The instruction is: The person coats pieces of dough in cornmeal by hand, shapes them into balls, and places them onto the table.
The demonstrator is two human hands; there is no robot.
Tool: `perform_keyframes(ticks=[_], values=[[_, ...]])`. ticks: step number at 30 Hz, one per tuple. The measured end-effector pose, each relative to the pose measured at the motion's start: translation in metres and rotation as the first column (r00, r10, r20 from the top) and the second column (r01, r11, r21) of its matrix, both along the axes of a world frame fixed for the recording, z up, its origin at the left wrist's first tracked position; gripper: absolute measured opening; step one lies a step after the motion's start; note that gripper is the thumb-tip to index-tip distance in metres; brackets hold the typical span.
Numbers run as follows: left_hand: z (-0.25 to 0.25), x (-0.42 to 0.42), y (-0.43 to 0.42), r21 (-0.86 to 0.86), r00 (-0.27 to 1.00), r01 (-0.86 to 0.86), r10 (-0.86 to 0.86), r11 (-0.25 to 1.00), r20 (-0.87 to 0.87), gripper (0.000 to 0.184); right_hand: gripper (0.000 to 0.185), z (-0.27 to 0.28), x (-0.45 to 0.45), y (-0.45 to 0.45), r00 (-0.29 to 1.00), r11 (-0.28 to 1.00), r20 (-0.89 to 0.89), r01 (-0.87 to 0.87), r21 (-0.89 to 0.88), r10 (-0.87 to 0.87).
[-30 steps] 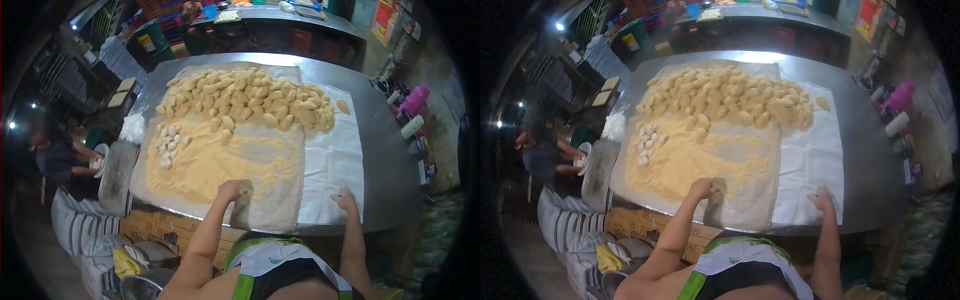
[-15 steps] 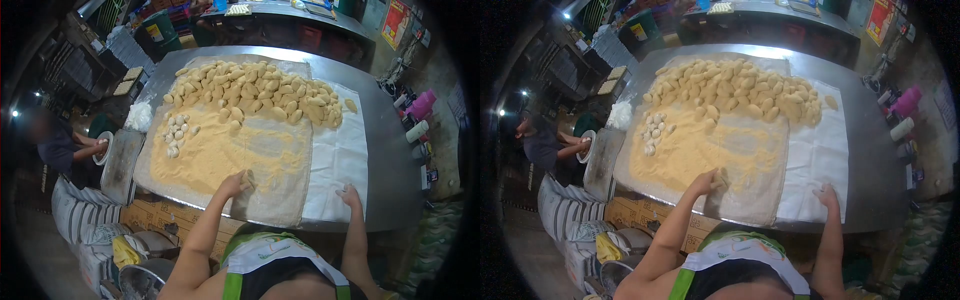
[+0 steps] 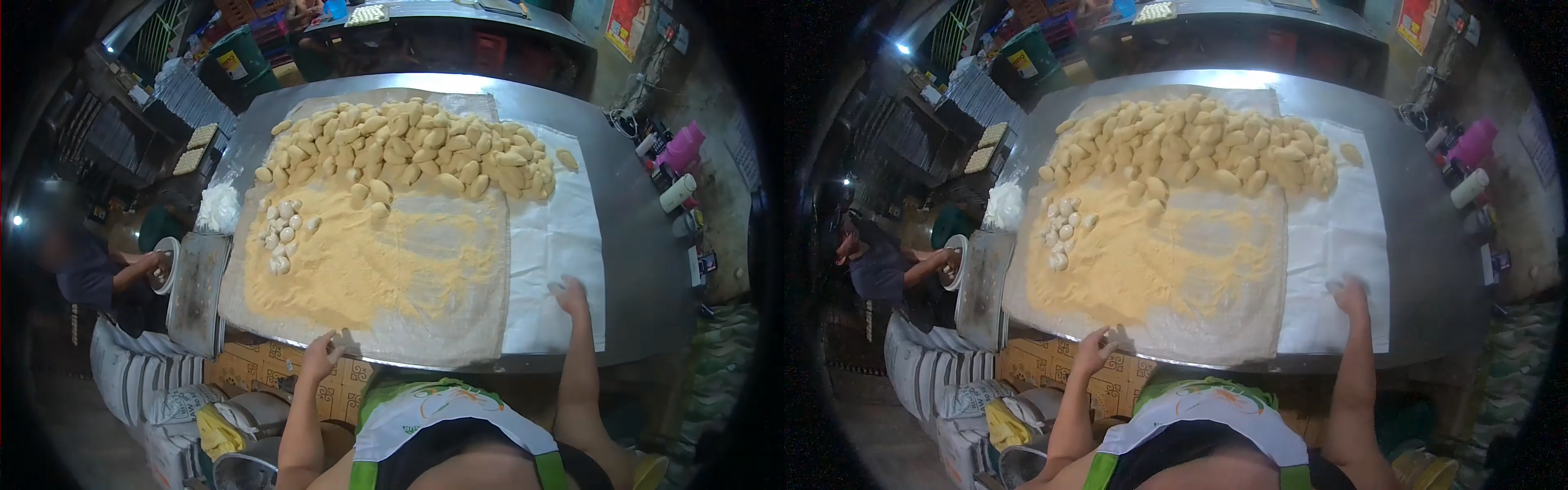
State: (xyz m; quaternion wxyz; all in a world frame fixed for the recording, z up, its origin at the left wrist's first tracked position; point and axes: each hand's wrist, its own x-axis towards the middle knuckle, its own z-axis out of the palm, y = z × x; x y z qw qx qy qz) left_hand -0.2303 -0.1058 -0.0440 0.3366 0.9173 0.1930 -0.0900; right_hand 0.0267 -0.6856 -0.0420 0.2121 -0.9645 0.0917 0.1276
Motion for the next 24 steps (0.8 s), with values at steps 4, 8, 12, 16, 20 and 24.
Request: perform_keyframes(ticks=[4, 8, 12, 16, 20, 24], values=[[-0.001, -0.009, 0.035, -0.097, 0.999, 0.045, -0.043, 0.994, 0.016, 0.053, 0.042, -0.037, 0.046, 0.101, 0.892, 0.963, 0.423, -0.237, 0.131, 0.162], [-0.007, -0.012, 0.081, -0.201, 0.998, 0.055, -0.054, 0.978, 0.011, 0.054, 0.039, -0.027, 0.079, 0.271, 0.831, 0.915, 0.488, -0.377, 0.141, 0.268], [-0.025, -0.047, 0.132, -0.416, 0.997, 0.034, -0.057, 0.909, -0.044, 0.053, 0.042, -0.050, 0.145, 0.400, 0.832, 0.909, 0.525, -0.344, 0.236, 0.179], [-0.019, -0.077, 0.160, -0.312, 0.967, -0.022, -0.060, 0.950, -0.249, 0.050, 0.038, -0.062, 0.182, 0.471, 0.733, 0.993, 0.675, -0.115, 0.010, 0.078], [-0.020, -0.091, 0.160, -0.270, 0.960, -0.057, -0.021, 0.961, -0.279, 0.051, 0.040, -0.057, 0.202, 0.481, 0.965, 0.977, 0.179, -0.205, 0.067, 0.190], [-0.013, -0.082, 0.149, -0.251, 0.950, -0.069, -0.013, 0.966, -0.312, 0.050, 0.044, -0.013, 0.197, 0.466, 0.971, 0.952, 0.171, -0.204, 0.227, 0.168]])
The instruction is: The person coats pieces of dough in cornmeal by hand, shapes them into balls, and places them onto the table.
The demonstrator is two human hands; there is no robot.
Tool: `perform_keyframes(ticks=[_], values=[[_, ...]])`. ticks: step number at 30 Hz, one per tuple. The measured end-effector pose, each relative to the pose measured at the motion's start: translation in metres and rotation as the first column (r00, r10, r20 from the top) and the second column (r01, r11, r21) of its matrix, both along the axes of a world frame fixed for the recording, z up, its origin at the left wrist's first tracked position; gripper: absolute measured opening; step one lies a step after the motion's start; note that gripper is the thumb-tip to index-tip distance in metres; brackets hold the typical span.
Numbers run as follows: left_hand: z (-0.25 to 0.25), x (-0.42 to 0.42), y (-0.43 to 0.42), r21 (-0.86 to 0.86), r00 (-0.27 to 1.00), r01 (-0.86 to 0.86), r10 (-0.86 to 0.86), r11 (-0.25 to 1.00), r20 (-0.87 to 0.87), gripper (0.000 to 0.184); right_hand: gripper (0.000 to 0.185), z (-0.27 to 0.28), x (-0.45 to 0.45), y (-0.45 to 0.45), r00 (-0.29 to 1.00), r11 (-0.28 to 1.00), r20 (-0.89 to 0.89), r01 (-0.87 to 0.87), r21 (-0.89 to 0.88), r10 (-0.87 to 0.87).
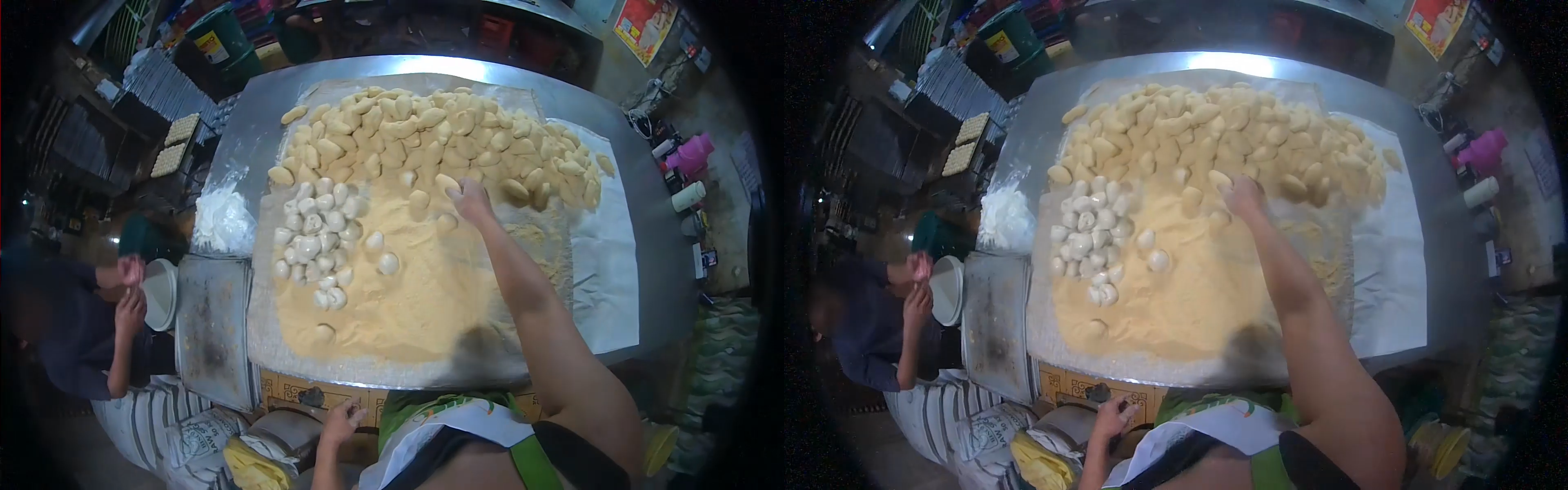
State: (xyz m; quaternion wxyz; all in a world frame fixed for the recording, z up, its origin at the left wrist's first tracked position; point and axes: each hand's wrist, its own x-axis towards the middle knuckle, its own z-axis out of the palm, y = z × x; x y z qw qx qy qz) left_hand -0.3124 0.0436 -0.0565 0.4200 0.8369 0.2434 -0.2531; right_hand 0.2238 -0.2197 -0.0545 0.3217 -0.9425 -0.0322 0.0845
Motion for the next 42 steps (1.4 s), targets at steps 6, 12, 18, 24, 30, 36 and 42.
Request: perform_keyframes(ticks=[6, 12, 18, 24, 30, 36, 42], values=[[0.014, 0.039, -0.037, 0.095, 0.924, -0.329, 0.300, 0.940, 0.238, 0.060, 0.045, -0.028, 0.069, -0.088, 0.915, 0.917, 0.317, 0.119, 0.382, -0.251], [0.010, 0.057, -0.036, 0.128, 0.840, -0.492, 0.431, 0.861, 0.329, 0.072, 0.050, 0.038, 0.150, -0.156, 0.838, 0.926, 0.407, 0.276, 0.258, -0.363], [0.016, 0.079, -0.035, 0.206, 0.886, -0.419, 0.349, 0.884, 0.306, 0.071, 0.051, -0.007, 0.152, -0.145, 0.752, 0.919, 0.658, 0.227, -0.322, 0.045], [0.010, 0.092, 0.012, 0.268, 0.848, -0.465, 0.337, 0.844, 0.410, 0.073, 0.062, -0.041, -0.071, -0.144, 0.973, 0.976, 0.097, -0.212, 0.041, 0.207], [-0.015, 0.130, 0.055, 0.250, 0.834, -0.438, 0.287, 0.863, 0.471, 0.073, 0.063, -0.017, -0.184, -0.094, 0.901, 0.924, -0.208, -0.373, 0.079, 0.382], [-0.019, 0.189, 0.061, 0.203, 0.904, -0.287, 0.195, 0.936, 0.380, 0.065, 0.056, -0.014, -0.084, -0.011, 0.854, 0.929, 0.431, -0.359, 0.085, 0.291], [-0.019, 0.205, 0.027, -0.263, 0.621, -0.581, 0.628, 0.770, 0.469, 0.056, 0.058, -0.015, -0.059, 0.076, 0.972, 0.939, 0.048, -0.234, 0.253, 0.230]])
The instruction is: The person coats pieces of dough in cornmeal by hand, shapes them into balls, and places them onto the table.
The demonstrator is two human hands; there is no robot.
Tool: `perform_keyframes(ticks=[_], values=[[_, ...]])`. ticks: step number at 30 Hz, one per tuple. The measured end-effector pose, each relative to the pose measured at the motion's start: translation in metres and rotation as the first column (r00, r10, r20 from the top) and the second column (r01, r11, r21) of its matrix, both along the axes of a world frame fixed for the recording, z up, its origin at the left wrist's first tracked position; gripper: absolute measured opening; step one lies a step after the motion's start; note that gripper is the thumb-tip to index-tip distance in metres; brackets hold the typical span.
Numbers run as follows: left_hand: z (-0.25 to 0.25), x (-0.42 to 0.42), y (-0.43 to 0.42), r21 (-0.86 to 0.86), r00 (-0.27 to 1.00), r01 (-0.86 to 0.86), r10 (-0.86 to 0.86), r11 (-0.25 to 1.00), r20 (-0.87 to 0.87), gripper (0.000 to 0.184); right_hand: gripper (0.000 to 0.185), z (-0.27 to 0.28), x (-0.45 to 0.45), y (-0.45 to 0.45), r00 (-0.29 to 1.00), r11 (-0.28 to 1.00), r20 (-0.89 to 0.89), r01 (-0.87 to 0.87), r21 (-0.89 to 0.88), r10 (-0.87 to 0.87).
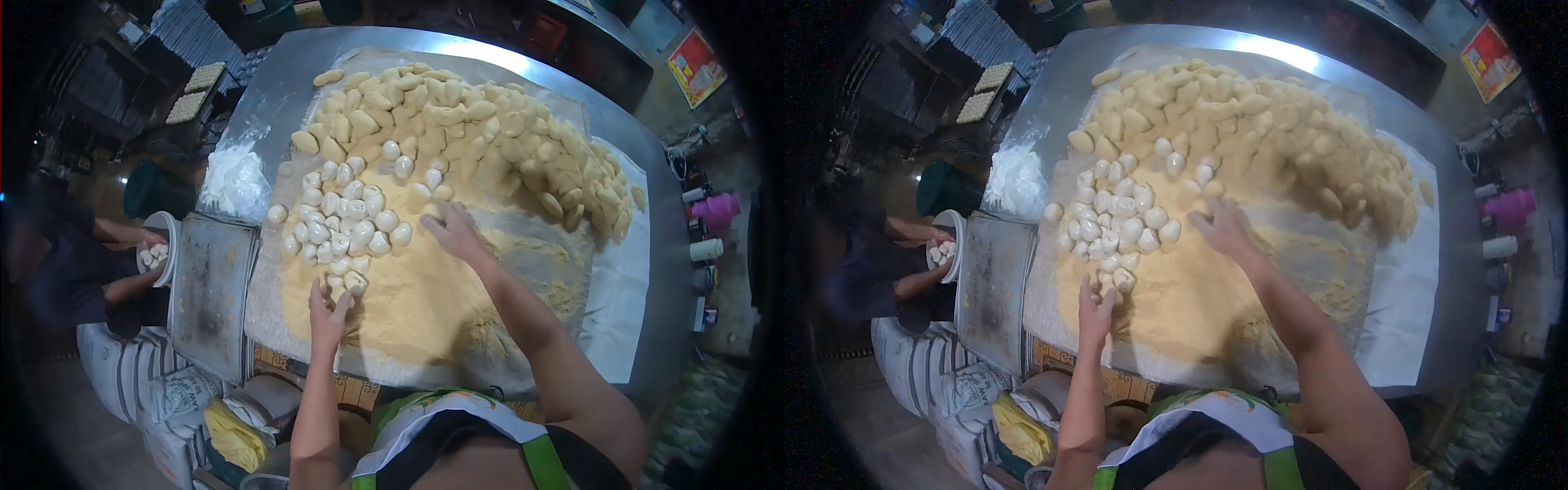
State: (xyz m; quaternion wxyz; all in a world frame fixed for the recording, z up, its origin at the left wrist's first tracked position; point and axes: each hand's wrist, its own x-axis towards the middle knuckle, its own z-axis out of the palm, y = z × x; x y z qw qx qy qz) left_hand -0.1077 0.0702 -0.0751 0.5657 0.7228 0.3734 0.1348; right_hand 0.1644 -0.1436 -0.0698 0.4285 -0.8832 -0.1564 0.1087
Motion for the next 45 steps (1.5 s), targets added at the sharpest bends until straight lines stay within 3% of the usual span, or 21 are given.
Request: perform_keyframes(ticks=[1, 3, 4, 7, 10, 13, 16, 20, 23, 26, 28, 31, 32, 34, 36, 38, 39, 40, 42, 43, 45], values=[[0.002, 0.003, -0.002, -0.002, 1.000, -0.006, 0.006, 1.000, -0.001, 0.056, 0.052, -0.010, 0.009, 0.004, 0.977, 0.999, 0.209, -0.039, 0.003, 0.037], [0.010, 0.007, -0.006, -0.296, 0.989, -0.111, 0.135, 0.949, 0.060, 0.052, 0.042, -0.026, 0.032, 0.014, 0.800, 0.992, 0.590, -0.122, -0.011, 0.105], [0.011, 0.005, -0.008, -0.436, 0.977, -0.154, 0.204, 0.887, 0.069, 0.050, 0.042, -0.027, 0.048, 0.021, 0.804, 0.991, 0.583, -0.132, -0.012, 0.114], [0.009, 0.006, -0.006, -0.565, 0.972, -0.167, 0.230, 0.808, 0.041, 0.047, 0.039, -0.022, 0.076, 0.038, 0.821, 0.983, 0.568, 0.153, -0.106, -0.067], [0.018, 0.020, -0.009, -0.631, 0.967, -0.158, 0.249, 0.760, 0.057, 0.043, 0.041, -0.002, 0.068, 0.061, 0.926, 0.938, 0.174, -0.310, -0.157, 0.335], [0.027, 0.031, -0.010, -0.641, 0.960, -0.150, 0.266, 0.752, 0.087, 0.040, 0.050, 0.010, 0.094, 0.082, 0.951, 0.939, 0.024, -0.299, -0.170, 0.308], [0.028, 0.033, -0.005, -0.785, 0.949, -0.070, 0.283, 0.615, 0.137, 0.047, 0.058, 0.025, 0.088, 0.090, 0.950, 0.924, -0.070, -0.312, -0.222, 0.304], [0.038, 0.065, -0.013, -0.784, 0.898, 0.022, 0.333, 0.620, 0.288, 0.060, 0.071, 0.026, 0.041, 0.127, 0.870, 0.772, 0.037, -0.415, -0.482, 0.491], [0.035, 0.106, -0.021, -0.713, 0.904, 0.042, 0.277, 0.700, 0.326, 0.081, 0.066, 0.027, 0.014, 0.126, 0.822, 0.743, 0.029, -0.498, -0.448, 0.568], [0.058, 0.129, -0.034, -0.600, 0.907, 0.160, 0.124, 0.784, 0.403, 0.086, 0.067, 0.044, 0.028, 0.100, 0.691, 0.718, -0.314, -0.695, -0.040, 0.651], [0.076, 0.134, -0.042, -0.543, 0.903, 0.218, 0.043, 0.811, 0.428, 0.089, 0.070, 0.047, 0.037, 0.055, 0.716, 0.833, -0.426, -0.482, 0.272, 0.553], [0.102, 0.132, -0.053, -0.190, 0.990, 0.144, -0.142, 0.971, 0.021, 0.097, 0.070, 0.018, 0.075, 0.019, 0.629, 0.773, -0.455, -0.464, 0.433, 0.631], [0.095, 0.137, -0.055, -0.182, 0.988, 0.154, -0.153, 0.971, 0.023, 0.097, 0.068, 0.007, 0.081, 0.016, 0.768, 0.858, -0.392, -0.402, 0.320, 0.507], [0.058, 0.149, -0.059, -0.407, 0.976, 0.212, -0.210, 0.889, 0.051, 0.102, 0.063, -0.001, 0.082, 0.003, 0.955, 0.975, -0.207, -0.194, 0.111, 0.213], [0.035, 0.157, -0.067, -0.505, 0.968, 0.245, -0.242, 0.828, 0.073, 0.105, 0.063, 0.020, 0.057, 0.000, 0.944, 0.952, -0.136, -0.307, -0.019, 0.302], [0.030, 0.166, -0.081, -0.392, 0.964, 0.265, -0.227, 0.881, 0.140, 0.103, 0.062, 0.048, 0.032, 0.006, 0.860, 0.813, -0.049, -0.497, -0.302, 0.507], [0.033, 0.172, -0.085, -0.333, 0.959, 0.270, -0.222, 0.903, 0.177, 0.103, 0.062, 0.047, 0.041, 0.002, 0.863, 0.817, -0.042, -0.491, -0.302, 0.503], [0.037, 0.167, -0.084, -0.332, 0.959, 0.270, -0.222, 0.904, 0.174, 0.103, 0.065, 0.042, 0.054, -0.003, 0.880, 0.870, -0.137, -0.472, -0.142, 0.455], [0.109, 0.148, -0.084, -0.460, 0.983, 0.162, -0.183, 0.873, -0.001, 0.099, 0.072, 0.024, 0.078, -0.009, 0.856, 0.923, -0.345, -0.345, 0.172, 0.384], [0.125, 0.141, -0.087, -0.516, 0.981, 0.098, -0.170, 0.851, -0.094, 0.096, 0.072, 0.010, 0.085, -0.003, 0.854, 0.924, -0.352, -0.341, 0.175, 0.382], [0.096, 0.148, -0.089, -0.569, 0.986, 0.095, -0.155, 0.816, -0.057, 0.097, 0.075, -0.012, 0.096, 0.025, 0.970, 0.969, 0.014, -0.240, -0.064, 0.241]])
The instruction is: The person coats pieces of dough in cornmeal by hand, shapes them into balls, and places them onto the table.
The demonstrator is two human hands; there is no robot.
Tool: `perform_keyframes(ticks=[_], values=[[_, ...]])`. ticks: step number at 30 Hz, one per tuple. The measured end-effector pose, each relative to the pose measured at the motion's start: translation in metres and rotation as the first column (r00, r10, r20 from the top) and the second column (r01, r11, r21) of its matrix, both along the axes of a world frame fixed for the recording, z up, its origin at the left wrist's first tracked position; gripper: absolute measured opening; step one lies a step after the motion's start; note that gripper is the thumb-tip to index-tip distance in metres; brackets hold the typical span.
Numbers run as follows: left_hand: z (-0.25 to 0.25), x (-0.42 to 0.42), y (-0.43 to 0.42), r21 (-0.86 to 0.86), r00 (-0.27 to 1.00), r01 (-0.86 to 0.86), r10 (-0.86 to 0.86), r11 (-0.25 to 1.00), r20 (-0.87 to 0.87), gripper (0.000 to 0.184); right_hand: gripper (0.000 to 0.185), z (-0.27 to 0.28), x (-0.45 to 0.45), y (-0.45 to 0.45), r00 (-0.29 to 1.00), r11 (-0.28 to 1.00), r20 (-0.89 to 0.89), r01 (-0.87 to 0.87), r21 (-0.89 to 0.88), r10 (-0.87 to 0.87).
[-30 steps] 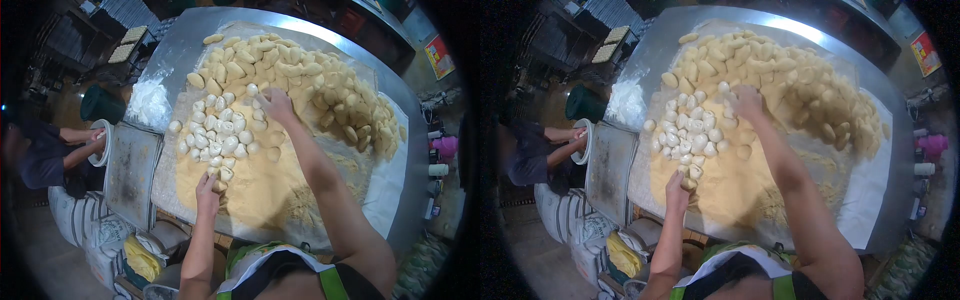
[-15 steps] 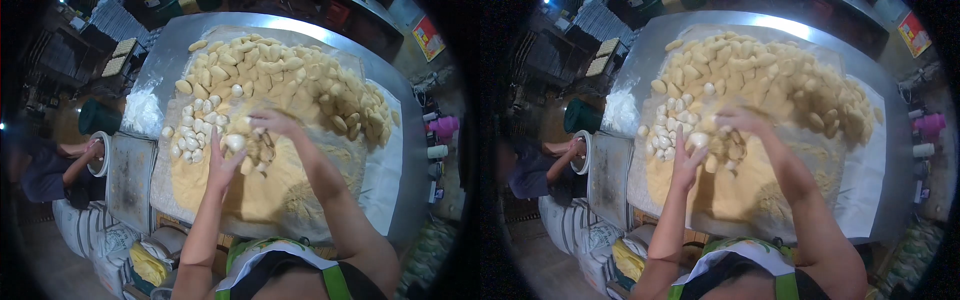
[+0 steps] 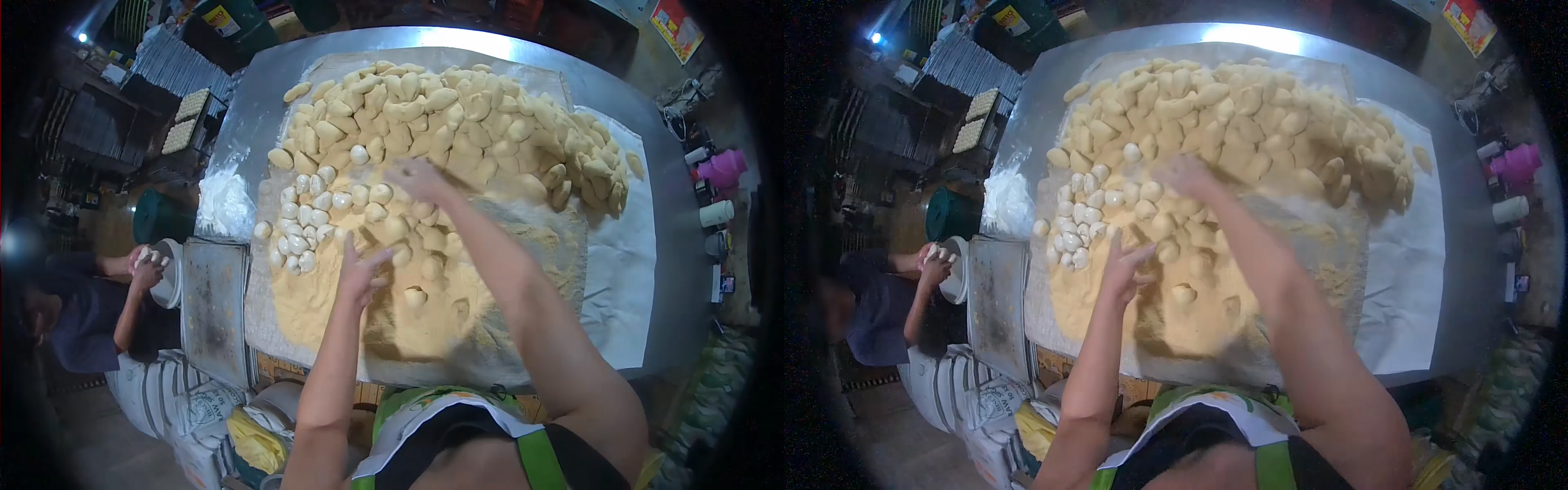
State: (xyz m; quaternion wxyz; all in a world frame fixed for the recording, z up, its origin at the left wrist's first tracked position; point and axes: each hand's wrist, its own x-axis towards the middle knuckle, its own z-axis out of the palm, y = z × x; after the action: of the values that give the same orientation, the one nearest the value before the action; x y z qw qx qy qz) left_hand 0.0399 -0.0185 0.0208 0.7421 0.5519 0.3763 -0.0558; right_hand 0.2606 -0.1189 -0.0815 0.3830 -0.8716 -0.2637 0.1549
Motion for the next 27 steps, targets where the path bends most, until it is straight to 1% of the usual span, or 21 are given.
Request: perform_keyframes(ticks=[1, 2, 3, 4, 6, 7, 8, 9, 10, 11, 14, 15, 17, 18, 19, 21, 22, 23, 25, 26, 27], values=[[-0.016, 0.007, -0.001, -0.068, 1.000, -0.016, 0.018, 0.998, 0.025, 0.097, 0.075, -0.003, -0.007, 0.015, 1.000, 1.000, 0.001, 0.009, 0.003, -0.009], [-0.031, 0.010, -0.004, -0.140, 0.998, -0.029, 0.035, 0.990, 0.042, 0.097, 0.075, -0.009, -0.021, 0.030, 0.989, 0.987, 0.048, -0.137, -0.088, 0.141], [-0.035, 0.012, -0.011, -0.146, 0.999, -0.021, 0.026, 0.989, 0.035, 0.097, 0.075, -0.011, -0.032, 0.034, 0.953, 0.943, 0.074, -0.276, -0.187, 0.294], [-0.037, 0.019, -0.020, -0.129, 0.993, -0.028, 0.043, 0.991, 0.113, 0.102, 0.075, 0.004, -0.034, 0.025, 0.956, 0.944, 0.073, -0.267, -0.191, 0.285], [-0.037, 0.029, -0.031, -0.098, 0.959, -0.047, 0.073, 0.994, 0.274, 0.112, 0.077, 0.044, -0.029, -0.001, 0.897, 0.890, -0.222, -0.422, -0.172, 0.382], [-0.033, 0.023, -0.032, -0.099, 0.959, -0.038, 0.064, 0.994, 0.277, 0.112, 0.078, 0.061, -0.027, -0.015, 0.833, 0.859, -0.362, -0.492, -0.140, 0.418], [-0.025, 0.008, -0.032, 0.143, 0.962, 0.067, -0.102, 0.987, 0.252, 0.111, 0.078, 0.067, -0.022, -0.035, 0.837, 0.863, -0.361, -0.485, -0.141, 0.411], [-0.017, -0.008, -0.034, 0.373, 0.949, 0.166, -0.251, 0.913, 0.192, 0.110, 0.075, 0.072, -0.016, -0.063, 0.852, 0.920, -0.390, -0.391, -0.035, 0.348], [-0.013, -0.022, -0.038, 0.574, 0.921, 0.260, -0.379, 0.777, 0.095, 0.109, 0.072, 0.073, -0.015, -0.079, 0.857, 0.956, -0.429, -0.285, 0.068, 0.286], [-0.021, -0.030, -0.044, 0.574, 0.918, 0.266, -0.385, 0.775, 0.094, 0.109, 0.072, 0.068, -0.020, -0.085, 0.858, 0.958, -0.430, -0.279, 0.069, 0.281], [-0.074, -0.042, -0.058, 0.544, 0.902, 0.392, -0.425, 0.742, -0.071, 0.116, 0.060, 0.032, -0.043, -0.101, 0.967, 0.999, -0.250, -0.043, -0.020, 0.036], [-0.088, -0.037, -0.063, 0.548, 0.898, 0.399, -0.433, 0.735, -0.073, 0.116, 0.060, 0.030, -0.049, -0.105, 0.968, 0.999, -0.250, -0.033, -0.015, 0.029], [-0.111, -0.011, -0.076, 0.505, 0.935, 0.312, -0.354, 0.805, -0.014, 0.119, 0.056, 0.029, -0.061, -0.105, 0.965, 0.979, -0.190, -0.195, -0.064, 0.180], [-0.102, -0.005, -0.087, 0.475, 0.950, 0.270, -0.313, 0.838, 0.013, 0.121, 0.055, 0.028, -0.065, -0.112, 0.953, 0.958, -0.167, -0.271, -0.099, 0.253], [-0.091, -0.010, -0.093, 0.472, 0.946, 0.282, -0.325, 0.835, 0.010, 0.121, 0.055, 0.028, -0.066, -0.133, 0.956, 0.961, -0.171, -0.259, -0.100, 0.240], [-0.048, -0.028, -0.094, 0.530, 0.881, 0.352, -0.464, 0.771, 0.089, 0.125, 0.050, 0.031, -0.062, -0.184, 0.955, 0.963, -0.136, -0.251, 0.099, 0.263], [-0.035, -0.036, -0.097, 0.560, 0.839, 0.384, -0.530, 0.735, 0.120, 0.128, 0.050, 0.026, -0.070, -0.196, 0.957, 0.964, -0.140, -0.243, 0.104, 0.256], [-0.037, -0.042, -0.103, 0.560, 0.836, 0.388, -0.535, 0.732, 0.119, 0.128, 0.052, 0.018, -0.083, -0.208, 0.984, 0.983, -0.162, -0.043, 0.177, 0.072], [-0.052, -0.050, -0.119, 0.566, 0.814, 0.515, -0.574, 0.643, -0.088, 0.130, 0.056, 0.005, -0.114, -0.225, 0.926, 0.886, -0.242, 0.354, 0.300, -0.288], [-0.059, -0.051, -0.126, 0.560, 0.789, 0.577, -0.584, 0.595, -0.191, 0.131, 0.056, 0.017, -0.129, -0.223, 0.925, 0.883, -0.241, 0.360, 0.302, -0.295], [-0.066, -0.047, -0.134, 0.565, 0.784, 0.580, -0.591, 0.587, -0.191, 0.131, 0.061, 0.029, -0.144, -0.216, 0.955, 0.939, -0.187, 0.267, 0.218, -0.228]])
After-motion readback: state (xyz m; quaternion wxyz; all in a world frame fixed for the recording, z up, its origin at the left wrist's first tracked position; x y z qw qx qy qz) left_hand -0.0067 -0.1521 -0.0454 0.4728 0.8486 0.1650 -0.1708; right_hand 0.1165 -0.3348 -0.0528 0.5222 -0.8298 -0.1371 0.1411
